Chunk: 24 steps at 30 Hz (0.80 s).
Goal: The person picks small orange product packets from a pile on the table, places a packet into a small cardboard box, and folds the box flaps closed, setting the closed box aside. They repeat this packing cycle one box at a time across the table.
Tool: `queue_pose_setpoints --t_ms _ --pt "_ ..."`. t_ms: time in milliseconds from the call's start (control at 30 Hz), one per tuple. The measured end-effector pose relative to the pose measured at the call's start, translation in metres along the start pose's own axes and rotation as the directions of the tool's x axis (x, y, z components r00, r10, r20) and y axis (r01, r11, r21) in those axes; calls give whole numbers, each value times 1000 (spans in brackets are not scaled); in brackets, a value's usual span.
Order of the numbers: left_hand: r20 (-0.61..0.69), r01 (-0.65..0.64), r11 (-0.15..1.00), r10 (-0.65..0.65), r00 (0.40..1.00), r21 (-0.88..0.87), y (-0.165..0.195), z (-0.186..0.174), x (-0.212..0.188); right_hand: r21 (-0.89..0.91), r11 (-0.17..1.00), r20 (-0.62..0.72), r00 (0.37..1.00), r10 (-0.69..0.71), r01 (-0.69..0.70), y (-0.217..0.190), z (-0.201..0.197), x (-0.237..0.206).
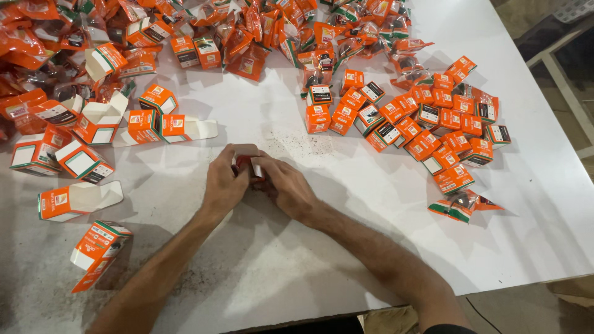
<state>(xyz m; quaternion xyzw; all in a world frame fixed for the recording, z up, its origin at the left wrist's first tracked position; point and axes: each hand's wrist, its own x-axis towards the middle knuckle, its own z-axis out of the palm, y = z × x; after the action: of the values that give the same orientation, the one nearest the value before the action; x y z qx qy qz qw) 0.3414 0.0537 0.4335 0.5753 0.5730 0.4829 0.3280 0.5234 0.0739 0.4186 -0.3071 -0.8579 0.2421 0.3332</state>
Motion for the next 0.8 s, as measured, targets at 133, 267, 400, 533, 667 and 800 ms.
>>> queue_pose_setpoints --t_ms 133,267,400,533,667,800 --pt "201 52 992 -28 979 -117 -18 -19 6 -128 989 -16 997 -70 68 2 4 0" --pt "332 387 786 -245 911 -482 -30 -35 17 -139 990 10 1000 0 1 5 8 1" --pt "350 402 836 -274 896 -373 -22 -30 28 -121 992 -26 999 -22 19 7 10 2" --pt "333 513 837 -436 836 -189 0 -27 39 0 992 36 991 126 -126 5 7 1" --pt "30 -45 955 38 999 294 12 -13 18 13 997 -17 997 79 -79 -1 4 4" --pt "155 -507 837 484 861 205 11 -14 -4 42 971 31 971 236 -237 -5 1 7"
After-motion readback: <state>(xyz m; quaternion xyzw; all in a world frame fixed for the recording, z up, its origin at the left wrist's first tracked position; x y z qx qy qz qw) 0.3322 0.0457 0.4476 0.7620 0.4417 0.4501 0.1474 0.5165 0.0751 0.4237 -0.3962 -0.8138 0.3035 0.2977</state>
